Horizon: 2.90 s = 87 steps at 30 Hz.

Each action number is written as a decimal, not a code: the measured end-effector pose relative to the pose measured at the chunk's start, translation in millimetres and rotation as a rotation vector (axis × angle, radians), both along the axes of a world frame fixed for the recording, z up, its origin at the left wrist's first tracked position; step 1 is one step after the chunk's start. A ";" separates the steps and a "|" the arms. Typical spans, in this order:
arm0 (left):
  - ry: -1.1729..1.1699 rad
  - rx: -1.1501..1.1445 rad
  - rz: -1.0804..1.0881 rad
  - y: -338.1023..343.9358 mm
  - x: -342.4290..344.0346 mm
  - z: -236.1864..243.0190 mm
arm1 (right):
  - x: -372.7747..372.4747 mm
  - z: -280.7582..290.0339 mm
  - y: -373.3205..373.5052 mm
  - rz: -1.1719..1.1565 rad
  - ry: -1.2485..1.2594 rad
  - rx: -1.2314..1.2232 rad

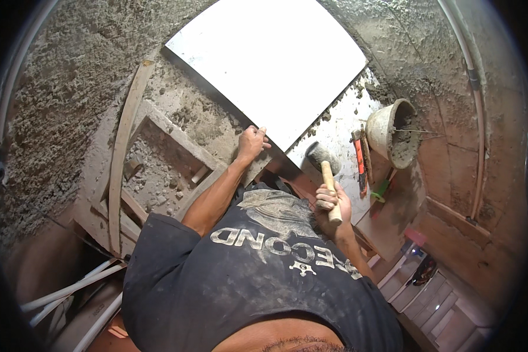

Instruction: The person places a tile onto a bed of mortar and taps it into position using a rubber mallet, then checks the alignment using a level.

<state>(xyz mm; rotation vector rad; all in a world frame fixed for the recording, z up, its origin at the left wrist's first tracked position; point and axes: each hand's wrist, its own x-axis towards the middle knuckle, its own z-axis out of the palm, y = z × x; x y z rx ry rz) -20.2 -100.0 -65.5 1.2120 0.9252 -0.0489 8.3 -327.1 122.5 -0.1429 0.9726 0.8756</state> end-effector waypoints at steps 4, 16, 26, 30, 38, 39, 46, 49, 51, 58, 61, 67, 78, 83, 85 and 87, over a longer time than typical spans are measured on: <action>-0.013 0.017 -0.010 -1.2 1.9 -1.8 | -2.0 -1.2 4.6 0.076 -0.032 -0.176; -0.002 0.027 0.020 -5.3 1.9 -9.3 | 41.8 19.6 -43.6 1.121 -1.065 -1.022; 0.085 0.205 0.025 -15.7 12.0 -4.6 | 205.0 -73.3 27.9 1.066 -1.929 -1.502; 0.111 0.226 0.018 -15.4 13.0 -2.7 | 255.3 -89.2 63.1 0.685 -2.207 -1.519; 0.123 0.242 0.055 -19.2 12.2 -5.2 | 285.3 -109.3 51.7 0.941 -1.800 -1.612; 0.128 0.238 0.058 -20.8 11.0 -5.5 | 283.1 -105.9 51.3 0.864 -1.820 -1.577; 0.125 0.198 0.062 -21.2 13.9 -2.2 | 294.1 -113.2 41.6 1.050 -1.651 -1.610; 0.127 0.236 0.085 -19.2 13.8 4.6 | 277.5 -89.9 49.5 0.698 -1.785 -1.521; 0.117 0.239 0.089 -18.4 10.9 -1.2 | 273.6 -95.0 48.5 0.595 -1.862 -1.565; 0.109 0.232 0.097 -13.7 11.1 3.1 | 268.1 -90.1 31.1 0.906 -1.669 -1.590; 0.119 0.249 0.070 -18.1 10.8 4.3 | 253.9 -101.3 17.8 0.624 -1.756 -1.545; 0.110 0.219 0.116 -17.2 8.4 4.1 | 243.7 -89.3 18.2 1.035 -1.691 -1.521; 0.116 0.176 0.096 -17.7 9.1 -4.2 | 235.4 -98.9 20.6 0.883 -1.844 -1.622; 0.078 0.142 0.080 -15.7 7.9 -7.2 | 269.5 -128.1 16.2 1.247 -1.595 -1.739; 0.078 0.165 0.071 -9.5 9.1 -10.1 | 263.8 -90.4 35.5 1.064 -1.662 -1.786; 0.100 0.166 0.037 -6.8 10.7 -6.0 | 269.6 -104.1 22.4 0.921 -1.611 -1.721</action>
